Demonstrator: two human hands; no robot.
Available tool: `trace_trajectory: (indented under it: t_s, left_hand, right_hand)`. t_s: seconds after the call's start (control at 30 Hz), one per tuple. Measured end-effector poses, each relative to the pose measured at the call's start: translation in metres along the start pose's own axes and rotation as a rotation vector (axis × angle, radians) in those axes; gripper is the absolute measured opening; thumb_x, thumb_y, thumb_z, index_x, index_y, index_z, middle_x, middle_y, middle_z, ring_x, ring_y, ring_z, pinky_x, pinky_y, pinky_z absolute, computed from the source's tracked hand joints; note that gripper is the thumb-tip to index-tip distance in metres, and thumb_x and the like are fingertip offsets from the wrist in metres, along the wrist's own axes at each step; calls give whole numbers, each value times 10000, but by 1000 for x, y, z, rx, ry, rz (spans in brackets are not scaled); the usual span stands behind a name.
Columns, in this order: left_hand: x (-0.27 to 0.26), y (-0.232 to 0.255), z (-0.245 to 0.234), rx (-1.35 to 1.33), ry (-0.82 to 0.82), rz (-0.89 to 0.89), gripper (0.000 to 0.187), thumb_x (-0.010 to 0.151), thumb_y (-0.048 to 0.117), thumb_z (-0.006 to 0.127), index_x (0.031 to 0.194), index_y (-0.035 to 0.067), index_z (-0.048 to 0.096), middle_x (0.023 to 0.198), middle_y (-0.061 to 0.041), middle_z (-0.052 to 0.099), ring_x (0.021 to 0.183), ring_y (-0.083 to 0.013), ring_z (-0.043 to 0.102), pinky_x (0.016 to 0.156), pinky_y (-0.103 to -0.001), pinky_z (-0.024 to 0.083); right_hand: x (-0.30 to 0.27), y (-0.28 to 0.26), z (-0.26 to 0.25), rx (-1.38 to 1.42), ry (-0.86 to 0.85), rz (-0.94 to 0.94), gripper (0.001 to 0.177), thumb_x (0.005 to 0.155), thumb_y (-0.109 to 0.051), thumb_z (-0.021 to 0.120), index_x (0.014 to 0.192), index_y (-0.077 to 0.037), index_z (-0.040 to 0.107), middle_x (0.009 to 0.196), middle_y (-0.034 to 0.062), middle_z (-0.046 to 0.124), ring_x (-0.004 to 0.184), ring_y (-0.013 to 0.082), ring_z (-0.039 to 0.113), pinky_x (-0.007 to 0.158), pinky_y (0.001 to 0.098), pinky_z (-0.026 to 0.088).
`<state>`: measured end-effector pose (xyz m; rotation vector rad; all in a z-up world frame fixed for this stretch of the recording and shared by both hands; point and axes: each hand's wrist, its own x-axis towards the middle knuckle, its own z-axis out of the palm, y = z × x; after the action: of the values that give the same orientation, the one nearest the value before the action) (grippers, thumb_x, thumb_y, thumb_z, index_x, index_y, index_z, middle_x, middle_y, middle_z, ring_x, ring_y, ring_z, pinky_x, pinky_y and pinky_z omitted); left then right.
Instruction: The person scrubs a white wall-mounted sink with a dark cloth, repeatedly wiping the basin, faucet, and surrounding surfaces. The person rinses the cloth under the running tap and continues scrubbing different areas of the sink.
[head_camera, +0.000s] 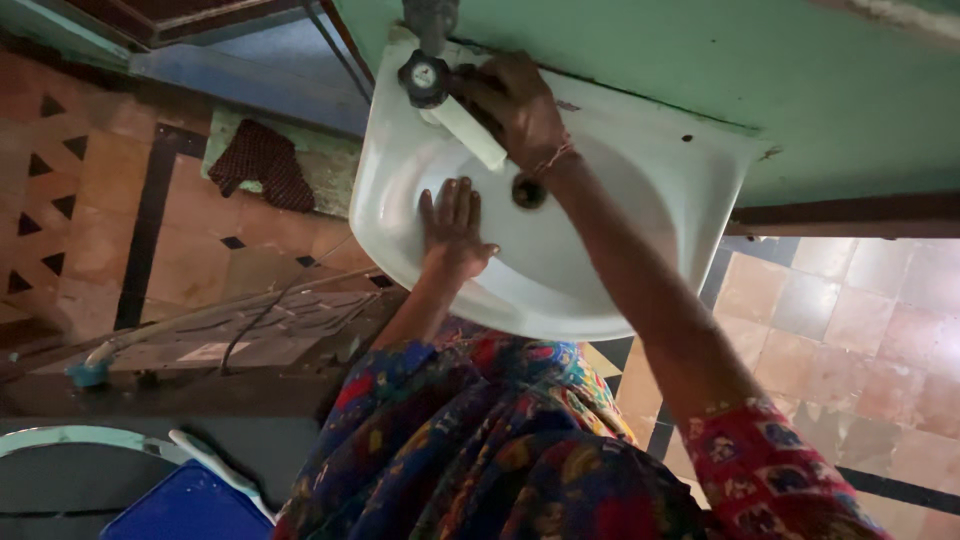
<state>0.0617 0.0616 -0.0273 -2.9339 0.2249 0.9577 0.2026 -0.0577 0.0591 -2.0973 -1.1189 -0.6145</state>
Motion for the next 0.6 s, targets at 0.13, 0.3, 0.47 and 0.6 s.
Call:
trace_trajectory:
  t_s: [0.13,0.3,0.47,0.6]
  left_hand:
    - [-2,0,1,-11,7,4,958,975,670,433,1652,98,71,1736,-104,-82,1586,-322,-106,1206,-635,-73]
    - [-3,-2,-7,-25,-34,5,950,979,669,410,1649,107,40,1730,-95,-108,1583,-305,-122,1210,-614,-70]
    - [-4,1,-14,1,-121,-4,946,996,678,380,1655,111,9,1730,-95,-126,1578,-305,-126,1217,-604,-57]
    - [-1,0,-13,-1,-95,-22,968,978,682,404,1656,123,1,1729,-83,-143,1580,-300,-148,1214,-613,-77]
  right_hand:
    - [-9,-7,-29,-118,-36,73,203,922,-86,719,1119,-126,745,1023,99,678,992,297,610,871,429,530]
    - [-54,-8,-93,-246,-44,507,65,972,-111,669,908,-105,658,858,109,640,821,298,603,763,425,488]
    - [-91,-5,-122,-457,181,470,242,906,-81,739,1148,-65,753,1021,175,687,959,378,614,834,461,514]
    - [-60,-4,-78,-415,190,446,231,849,-50,732,1079,-59,757,1022,155,697,957,391,617,855,482,505]
